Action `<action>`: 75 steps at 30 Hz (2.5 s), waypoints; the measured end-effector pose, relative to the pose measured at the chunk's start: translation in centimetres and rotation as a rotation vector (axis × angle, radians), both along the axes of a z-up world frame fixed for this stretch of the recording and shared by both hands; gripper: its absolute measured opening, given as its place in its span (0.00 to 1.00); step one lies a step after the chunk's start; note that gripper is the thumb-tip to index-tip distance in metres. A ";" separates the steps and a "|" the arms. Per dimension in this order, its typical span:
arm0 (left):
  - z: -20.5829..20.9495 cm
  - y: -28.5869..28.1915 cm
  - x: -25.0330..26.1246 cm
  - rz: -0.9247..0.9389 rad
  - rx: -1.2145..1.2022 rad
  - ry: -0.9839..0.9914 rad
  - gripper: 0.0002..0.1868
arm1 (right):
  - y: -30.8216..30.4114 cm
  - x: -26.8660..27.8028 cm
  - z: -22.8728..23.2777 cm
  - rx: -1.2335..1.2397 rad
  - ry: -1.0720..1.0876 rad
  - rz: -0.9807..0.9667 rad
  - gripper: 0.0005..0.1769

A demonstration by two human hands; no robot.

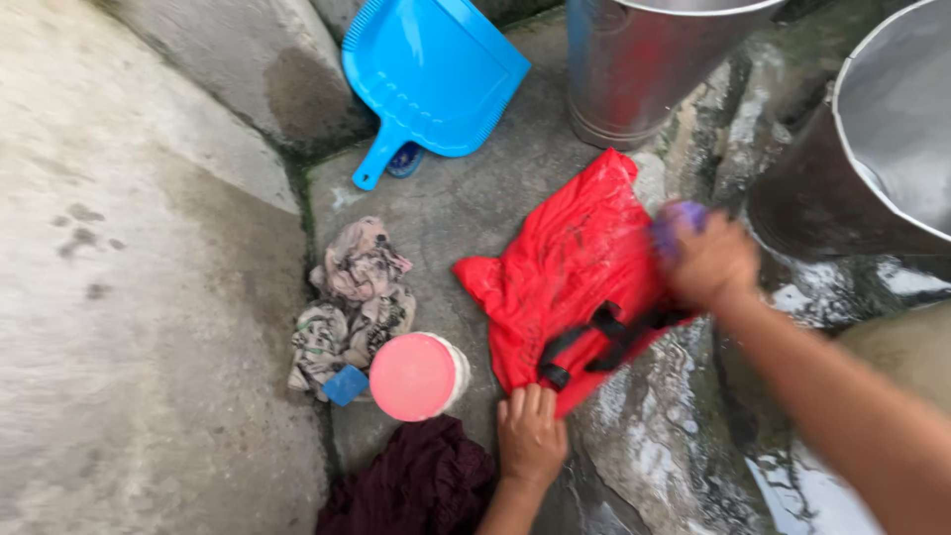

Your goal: The person washes clothes by hand, applying soap, scrubbing garments with a brush and by hand, pouring water over them, and wringing them.

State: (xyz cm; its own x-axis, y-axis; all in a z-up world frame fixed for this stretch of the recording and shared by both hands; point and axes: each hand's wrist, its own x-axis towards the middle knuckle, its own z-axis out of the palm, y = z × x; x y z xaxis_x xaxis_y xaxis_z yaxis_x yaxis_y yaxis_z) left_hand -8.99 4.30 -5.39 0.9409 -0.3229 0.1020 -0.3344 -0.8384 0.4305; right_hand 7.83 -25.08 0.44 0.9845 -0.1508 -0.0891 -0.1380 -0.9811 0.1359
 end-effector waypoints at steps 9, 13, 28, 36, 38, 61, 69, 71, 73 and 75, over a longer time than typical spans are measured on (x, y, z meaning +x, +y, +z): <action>1.0 -0.6 0.7 -0.051 -0.198 -0.159 0.15 | 8.6 -7.9 -2.0 0.182 -0.089 1.050 0.50; 0.4 -0.4 0.4 0.034 -0.158 -0.130 0.17 | 3.4 1.3 -0.2 0.199 -0.180 0.173 0.41; 4.8 -0.6 1.3 0.084 0.041 -0.329 0.26 | -2.1 3.0 -2.0 0.073 0.068 -0.101 0.48; 3.7 -3.7 7.8 0.132 -0.022 0.312 0.21 | -2.1 -9.7 -6.0 0.612 -0.244 -0.248 0.47; 4.2 -6.8 12.5 0.228 -0.279 0.287 0.24 | -2.9 -10.1 -7.8 0.729 -0.367 -0.358 0.47; 4.1 -4.1 3.4 0.100 0.005 -0.244 0.31 | -2.5 -8.0 -5.3 0.886 -0.567 -0.417 0.46; -0.1 -0.7 0.2 -0.098 0.070 -0.133 0.11 | 6.8 -8.9 -4.8 0.161 0.131 0.690 0.33; -0.4 -0.8 -0.6 -0.102 0.072 -0.150 0.12 | 3.0 -4.4 -4.2 0.070 0.150 0.304 0.28; 0.0 -0.8 -0.2 -0.085 0.059 -0.147 0.11 | -0.1 -0.9 -2.1 0.161 -0.004 -0.021 0.36; 0.6 -1.0 -0.1 -0.088 0.051 -0.147 0.11 | 0.0 -0.1 -0.7 0.154 -0.048 -0.107 0.39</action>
